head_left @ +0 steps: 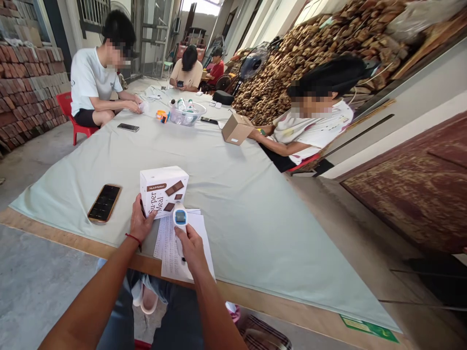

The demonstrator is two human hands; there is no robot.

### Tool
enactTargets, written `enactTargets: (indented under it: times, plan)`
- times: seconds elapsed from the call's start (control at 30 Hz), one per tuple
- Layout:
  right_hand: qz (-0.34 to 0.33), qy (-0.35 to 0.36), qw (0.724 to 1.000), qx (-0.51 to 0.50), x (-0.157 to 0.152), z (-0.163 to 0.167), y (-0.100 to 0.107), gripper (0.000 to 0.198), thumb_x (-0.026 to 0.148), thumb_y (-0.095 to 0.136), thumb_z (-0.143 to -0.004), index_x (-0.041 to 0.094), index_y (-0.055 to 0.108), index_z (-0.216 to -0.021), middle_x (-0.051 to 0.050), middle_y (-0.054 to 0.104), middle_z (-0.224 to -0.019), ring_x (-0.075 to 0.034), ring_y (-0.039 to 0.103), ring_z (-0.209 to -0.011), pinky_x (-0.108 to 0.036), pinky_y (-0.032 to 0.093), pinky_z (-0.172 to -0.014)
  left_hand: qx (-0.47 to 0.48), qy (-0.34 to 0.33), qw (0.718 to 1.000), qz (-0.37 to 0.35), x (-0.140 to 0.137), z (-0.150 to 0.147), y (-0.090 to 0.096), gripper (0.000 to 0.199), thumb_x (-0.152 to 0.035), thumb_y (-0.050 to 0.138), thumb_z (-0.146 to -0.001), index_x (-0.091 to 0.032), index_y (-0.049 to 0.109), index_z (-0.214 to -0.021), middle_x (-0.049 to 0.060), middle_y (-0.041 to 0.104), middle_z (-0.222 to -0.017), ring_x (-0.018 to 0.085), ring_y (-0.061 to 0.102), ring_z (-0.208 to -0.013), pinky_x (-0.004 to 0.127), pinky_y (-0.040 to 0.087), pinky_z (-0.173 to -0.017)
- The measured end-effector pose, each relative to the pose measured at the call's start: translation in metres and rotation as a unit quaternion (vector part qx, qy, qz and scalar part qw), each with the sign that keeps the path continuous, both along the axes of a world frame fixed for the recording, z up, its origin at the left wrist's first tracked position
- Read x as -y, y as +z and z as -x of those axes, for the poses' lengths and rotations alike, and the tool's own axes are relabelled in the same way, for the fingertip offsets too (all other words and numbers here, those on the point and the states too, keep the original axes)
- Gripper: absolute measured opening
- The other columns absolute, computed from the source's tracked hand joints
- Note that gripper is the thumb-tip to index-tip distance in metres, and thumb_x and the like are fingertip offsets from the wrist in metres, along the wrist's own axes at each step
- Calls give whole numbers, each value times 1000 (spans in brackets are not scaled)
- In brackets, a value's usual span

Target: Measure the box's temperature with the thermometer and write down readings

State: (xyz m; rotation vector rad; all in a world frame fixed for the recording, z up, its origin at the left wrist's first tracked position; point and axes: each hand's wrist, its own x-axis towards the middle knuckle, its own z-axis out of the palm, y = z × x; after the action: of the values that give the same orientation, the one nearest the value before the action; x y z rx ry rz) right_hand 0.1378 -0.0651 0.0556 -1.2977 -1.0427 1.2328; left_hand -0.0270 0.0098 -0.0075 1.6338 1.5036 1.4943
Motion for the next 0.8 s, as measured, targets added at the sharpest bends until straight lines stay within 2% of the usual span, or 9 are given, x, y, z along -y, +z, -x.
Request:
enactTargets:
  times: [0.07,0.17,0.37,0.43,0.5,0.57,0.63,0.73,0.8]
  plan:
    - [-16,-15,1000,19,6,-10,1,41,50,63,-74,20,65,-101,-3,69,-91,-22,60,-84,-31,47,-74,-19,-26,999,-8,-5,2,2,81,-36,63,-79,-18,22,-146,17,43,-138,31,41,-131,50,34,-109]
    - [-19,-50,997,58,15,-28,0,49,52,64,-73,18,64,-109,-6,69,-104,-25,61,-95,-34,47,-82,-28,-51,998,-7,-16,3,4,82,-33,62,-79,-19,20,-147,17,40,-141,31,39,-133,50,33,-110]
    - [6,-104,990,91,28,-57,0,57,54,66,-70,17,65,-113,-7,71,-104,-27,63,-95,-35,49,-80,-48,-42,998,13,-47,2,11,86,-22,65,-74,-20,19,-147,15,42,-138,31,38,-132,51,34,-109]
    - [6,-126,988,90,30,-61,1,59,54,68,-67,16,66,-113,-8,71,-103,-27,63,-94,-35,49,-79,-44,-28,999,12,-57,2,13,82,-18,63,-74,-22,23,-145,14,43,-136,30,39,-131,49,35,-110]
    - [4,-140,987,79,32,-64,1,59,55,69,-66,16,67,-112,-8,71,-103,-27,63,-93,-36,50,-78,-24,13,999,17,-61,1,15,72,-16,62,-75,-23,32,-140,13,45,-130,29,43,-127,48,36,-108]
    - [6,-139,988,65,34,-65,-1,58,56,68,-68,17,67,-111,-8,71,-103,-27,63,-92,-35,50,-76,-7,64,997,31,-57,-2,14,61,-18,63,-75,-22,41,-131,12,48,-120,28,48,-120,47,39,-105]
    - [11,-132,989,60,36,-68,-5,58,57,66,-70,16,66,-112,-8,71,-103,-27,63,-92,-35,50,-77,-12,86,995,39,-44,-6,11,56,-21,66,-73,-20,45,-124,10,48,-113,26,50,-114,47,42,-101]
    - [9,-142,984,106,34,-79,-14,63,59,63,-72,16,62,-117,-10,69,-110,-27,62,-97,-36,49,-81,-48,52,997,22,-14,-11,4,56,-23,65,-73,-19,43,-124,10,48,-115,24,53,-105,45,47,-95]
    - [5,-165,967,194,29,-91,-21,65,58,61,-72,16,60,-122,-12,66,-115,-28,60,-102,-38,47,-85,-102,-10,995,6,5,-14,3,52,-24,63,-75,-19,45,-124,10,52,-115,24,54,-107,45,46,-95]
